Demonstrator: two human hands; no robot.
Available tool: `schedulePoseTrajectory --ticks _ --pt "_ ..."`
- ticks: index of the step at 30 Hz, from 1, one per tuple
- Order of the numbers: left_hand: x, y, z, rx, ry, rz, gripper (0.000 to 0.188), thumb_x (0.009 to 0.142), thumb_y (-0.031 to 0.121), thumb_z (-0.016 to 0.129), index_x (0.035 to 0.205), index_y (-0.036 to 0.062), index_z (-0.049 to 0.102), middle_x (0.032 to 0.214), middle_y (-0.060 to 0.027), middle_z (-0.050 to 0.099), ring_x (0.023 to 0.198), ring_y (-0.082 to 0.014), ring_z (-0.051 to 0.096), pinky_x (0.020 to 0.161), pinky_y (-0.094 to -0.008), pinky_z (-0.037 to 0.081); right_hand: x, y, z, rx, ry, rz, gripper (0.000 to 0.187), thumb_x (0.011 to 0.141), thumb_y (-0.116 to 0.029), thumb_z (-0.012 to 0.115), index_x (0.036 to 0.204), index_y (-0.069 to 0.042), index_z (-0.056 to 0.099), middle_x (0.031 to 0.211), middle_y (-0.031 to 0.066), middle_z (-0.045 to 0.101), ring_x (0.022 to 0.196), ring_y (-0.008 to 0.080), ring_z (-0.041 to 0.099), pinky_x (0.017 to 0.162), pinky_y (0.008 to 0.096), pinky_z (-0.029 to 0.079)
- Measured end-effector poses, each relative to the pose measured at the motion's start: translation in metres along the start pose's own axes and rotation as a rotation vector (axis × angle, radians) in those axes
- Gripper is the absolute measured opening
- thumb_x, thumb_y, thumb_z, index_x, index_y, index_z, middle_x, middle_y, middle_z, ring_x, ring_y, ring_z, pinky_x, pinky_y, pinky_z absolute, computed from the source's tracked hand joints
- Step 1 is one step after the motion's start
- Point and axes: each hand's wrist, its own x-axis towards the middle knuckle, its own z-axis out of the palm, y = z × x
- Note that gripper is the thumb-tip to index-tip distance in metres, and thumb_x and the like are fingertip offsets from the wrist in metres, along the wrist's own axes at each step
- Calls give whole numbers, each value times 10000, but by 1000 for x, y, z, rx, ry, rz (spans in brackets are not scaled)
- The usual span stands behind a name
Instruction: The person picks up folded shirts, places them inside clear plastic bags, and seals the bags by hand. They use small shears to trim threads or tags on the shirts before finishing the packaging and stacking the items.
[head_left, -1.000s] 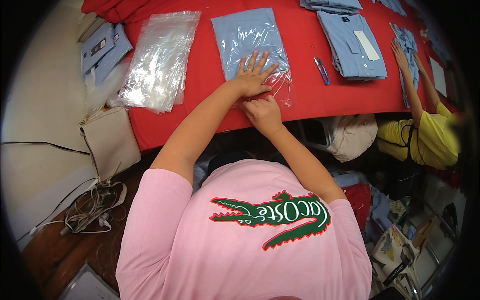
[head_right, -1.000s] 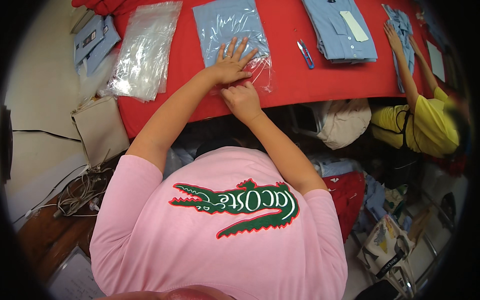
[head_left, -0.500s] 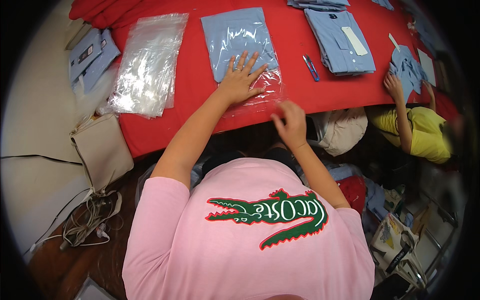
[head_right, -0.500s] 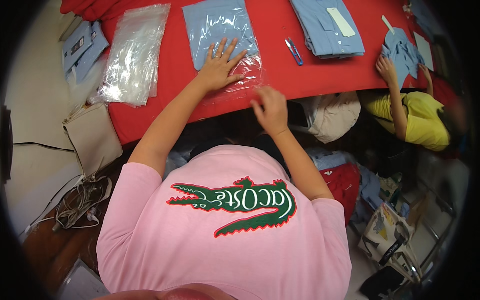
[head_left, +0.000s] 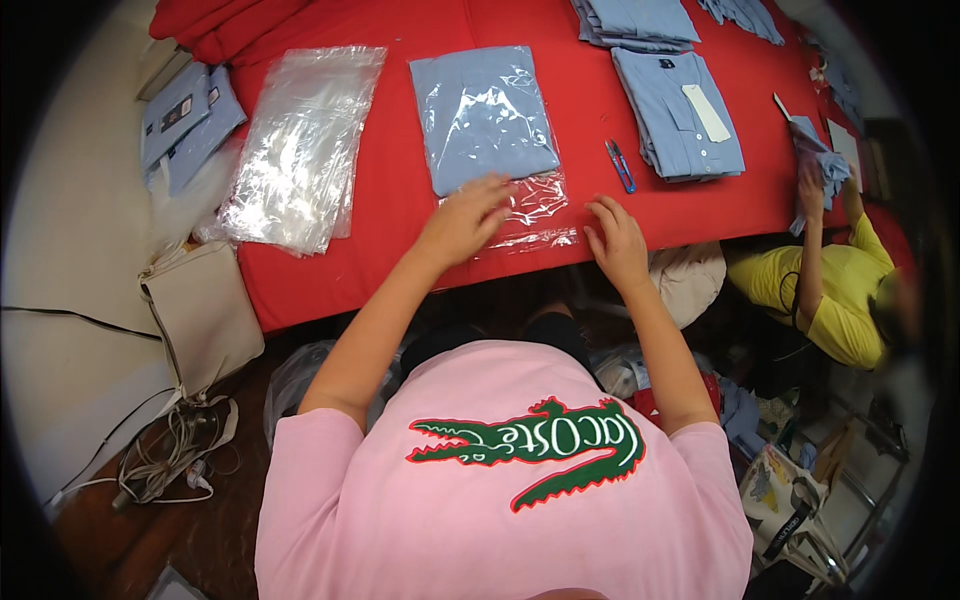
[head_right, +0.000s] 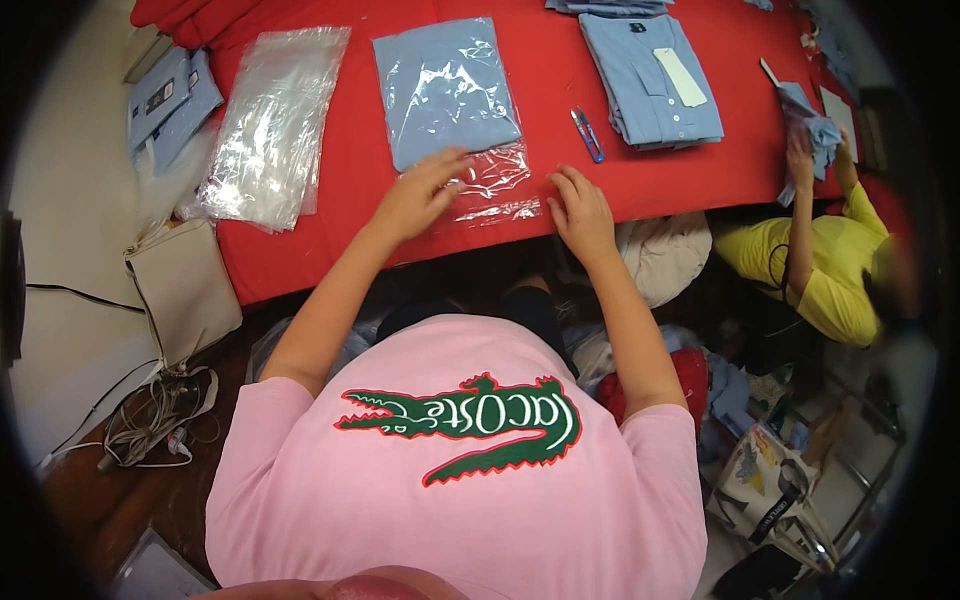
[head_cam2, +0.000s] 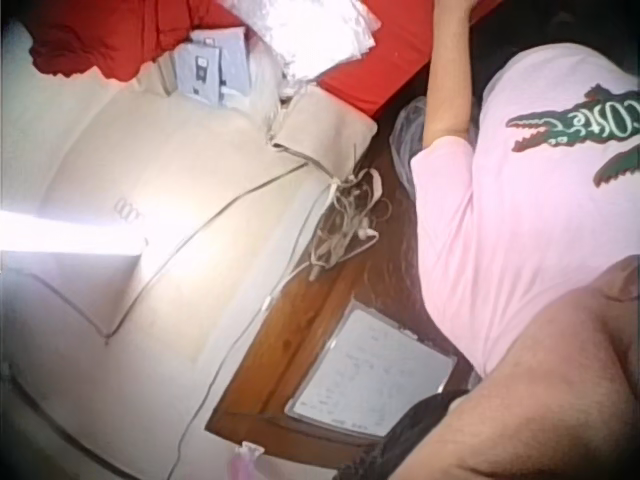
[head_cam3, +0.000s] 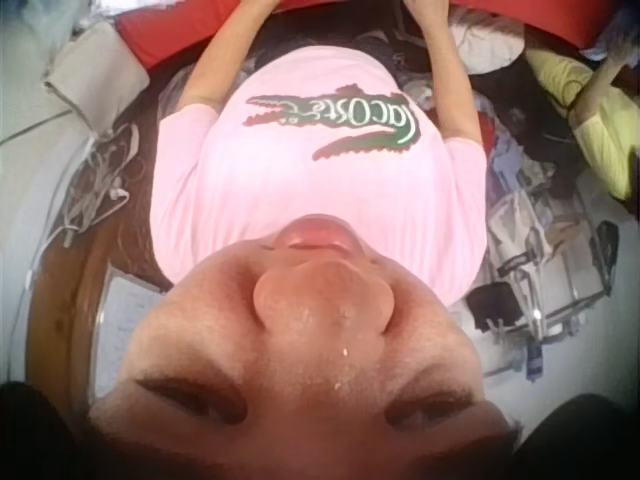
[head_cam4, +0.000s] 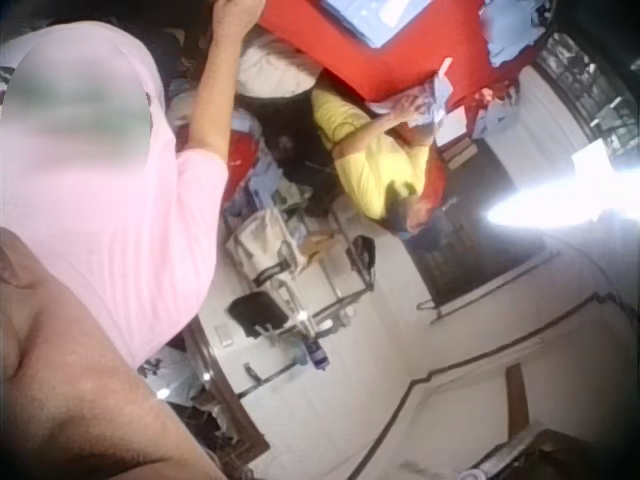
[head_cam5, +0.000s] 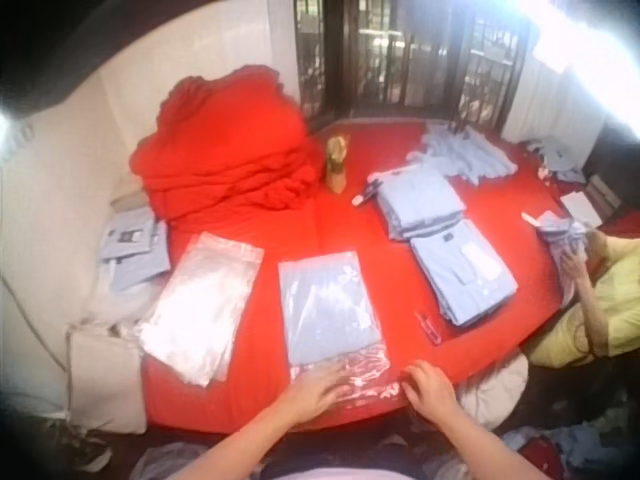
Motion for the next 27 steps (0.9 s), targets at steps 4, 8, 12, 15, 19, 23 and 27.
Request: schedulePoseTrajectory --ticks 4,8,12,15,19,23,27 --pt "63 -14 -30 251 255 7 507 1110 367 570 1592 215 543 1742 -164 353 1621 -404 285 1305 -532 280 39 29 -7 -229 20 -296 551 927 -182 783 1455 -184 627 1545 116 577 1259 289 640 1041 434 508" --pt "122 -36 -27 666 315 15 585 1104 508 532 1663 373 425 1802 -126 217 1654 -410 181 1317 -605 194 85 34 5 -264 -106 -549 515 980 -198 674 1492 -203 614 1615 118 532 1361 287 602 1068 444 491" --pt "122 -54 -1 793 253 27 625 1072 612 517 1659 425 417 1814 -100 183 1666 -394 144 1313 -666 119 108 43 12 -357 -238 -732 597 1023 -198 531 1615 -250 479 1728 100 399 1475 285 522 1084 466 482" --pt "125 -52 -3 782 227 8 637 1063 621 525 1660 426 415 1820 -81 167 1670 -389 125 1315 -672 111 109 49 17 -351 -280 -750 631 1028 -182 516 1646 -274 432 1765 79 337 1539 275 453 1155 473 447" --pt "123 -48 -1 783 195 -19 643 1066 620 520 1668 430 397 1824 -74 149 1674 -389 101 1320 -662 107 110 40 22 -299 -269 -870 634 1031 -189 520 1651 -275 425 1772 74 324 1561 267 422 1199 477 421" --pt "123 -46 -3 811 189 -30 646 1072 614 510 1676 430 375 1827 -73 133 1676 -381 98 1330 -641 97 109 28 28 -192 -365 -926 604 1037 -195 542 1632 -249 455 1753 83 360 1560 278 425 1215 484 406" --pt "101 -39 -8 631 124 -76 673 1082 595 508 1684 313 399 1825 -98 139 1680 -367 92 1343 -589 92 107 16 27 22 -404 -777 482 1079 -299 580 1547 -187 570 1623 125 533 1521 294 478 1201 487 403"
